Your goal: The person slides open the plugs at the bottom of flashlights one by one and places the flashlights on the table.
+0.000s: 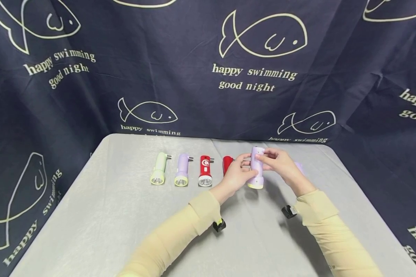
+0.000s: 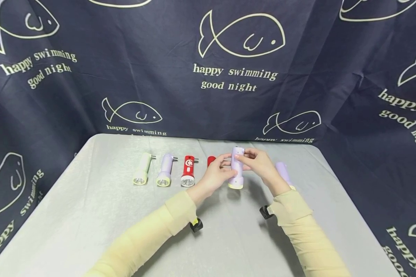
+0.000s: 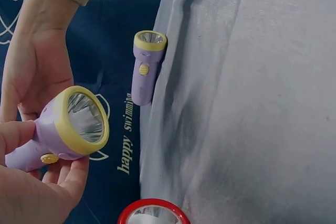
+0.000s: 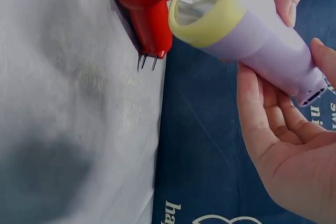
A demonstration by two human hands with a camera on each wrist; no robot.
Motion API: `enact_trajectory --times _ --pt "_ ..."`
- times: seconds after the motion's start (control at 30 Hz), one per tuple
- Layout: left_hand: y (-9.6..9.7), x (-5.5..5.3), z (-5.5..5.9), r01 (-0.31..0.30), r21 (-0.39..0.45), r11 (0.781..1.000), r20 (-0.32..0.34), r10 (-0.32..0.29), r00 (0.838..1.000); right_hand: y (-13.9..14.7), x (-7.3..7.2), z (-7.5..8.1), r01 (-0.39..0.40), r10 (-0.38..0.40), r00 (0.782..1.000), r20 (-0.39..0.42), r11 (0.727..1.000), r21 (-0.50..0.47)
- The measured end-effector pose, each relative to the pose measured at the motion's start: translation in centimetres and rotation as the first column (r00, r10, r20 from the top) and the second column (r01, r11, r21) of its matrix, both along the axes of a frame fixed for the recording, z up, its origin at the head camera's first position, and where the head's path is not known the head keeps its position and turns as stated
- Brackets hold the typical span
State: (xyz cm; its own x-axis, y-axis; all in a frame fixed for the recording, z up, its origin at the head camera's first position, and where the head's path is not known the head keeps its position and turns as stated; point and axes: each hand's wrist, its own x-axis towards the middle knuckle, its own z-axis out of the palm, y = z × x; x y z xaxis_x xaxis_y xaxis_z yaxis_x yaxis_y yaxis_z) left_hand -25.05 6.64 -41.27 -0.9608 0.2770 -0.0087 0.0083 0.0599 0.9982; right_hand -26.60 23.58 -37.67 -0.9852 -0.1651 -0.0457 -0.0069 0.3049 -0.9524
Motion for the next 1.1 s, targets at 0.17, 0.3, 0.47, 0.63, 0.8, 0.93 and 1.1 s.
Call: enact_trajectory --times 0.17,0.3,0.47,0.63,0.8,0.93,1.1 --pt "-0.4 0.2 -0.1 0.008 0.041 0.999 -0.024 -0.007 1.000 -0.3 0.2 -0.2 0.009 -0.011 0.999 -0.035 0.999 -0.044" --pt "-0.7 0.4 -0.3 0.009 0.051 0.999 -0.048 -0.007 0.999 -0.5 0.5 -0.2 0.003 -0.006 0.998 -0.056 0.998 -0.061" --pt "-1.1 0.5 -0.4 0.014 0.053 0.998 -0.122 -0.007 0.993 -0.8 0.8 -0.2 -0.008 0.001 0.996 -0.088 0.997 -0.083" --pt "-1.4 0.4 -0.5 0.021 0.042 0.999 -0.175 -0.013 0.984 -1.2 1.1 -0.2 0.000 -0.014 0.993 -0.114 0.993 -0.121" --pt "-2.0 0.5 -0.3 0.049 0.024 0.999 -0.189 -0.044 0.981 -1.6 1.4 -0.2 0.005 -0.022 0.987 -0.157 0.994 -0.113" --pt "-2.6 0.6 0.2 0.075 0.029 0.997 -0.167 -0.069 0.983 -1.9 1.7 -0.2 -0.007 -0.013 0.979 -0.202 0.995 -0.097" --pt "-3.5 0.8 1.0 0.077 0.001 0.997 -0.151 -0.076 0.986 -2.1 1.9 -0.3 0.005 -0.011 0.961 -0.278 1.000 -0.025"
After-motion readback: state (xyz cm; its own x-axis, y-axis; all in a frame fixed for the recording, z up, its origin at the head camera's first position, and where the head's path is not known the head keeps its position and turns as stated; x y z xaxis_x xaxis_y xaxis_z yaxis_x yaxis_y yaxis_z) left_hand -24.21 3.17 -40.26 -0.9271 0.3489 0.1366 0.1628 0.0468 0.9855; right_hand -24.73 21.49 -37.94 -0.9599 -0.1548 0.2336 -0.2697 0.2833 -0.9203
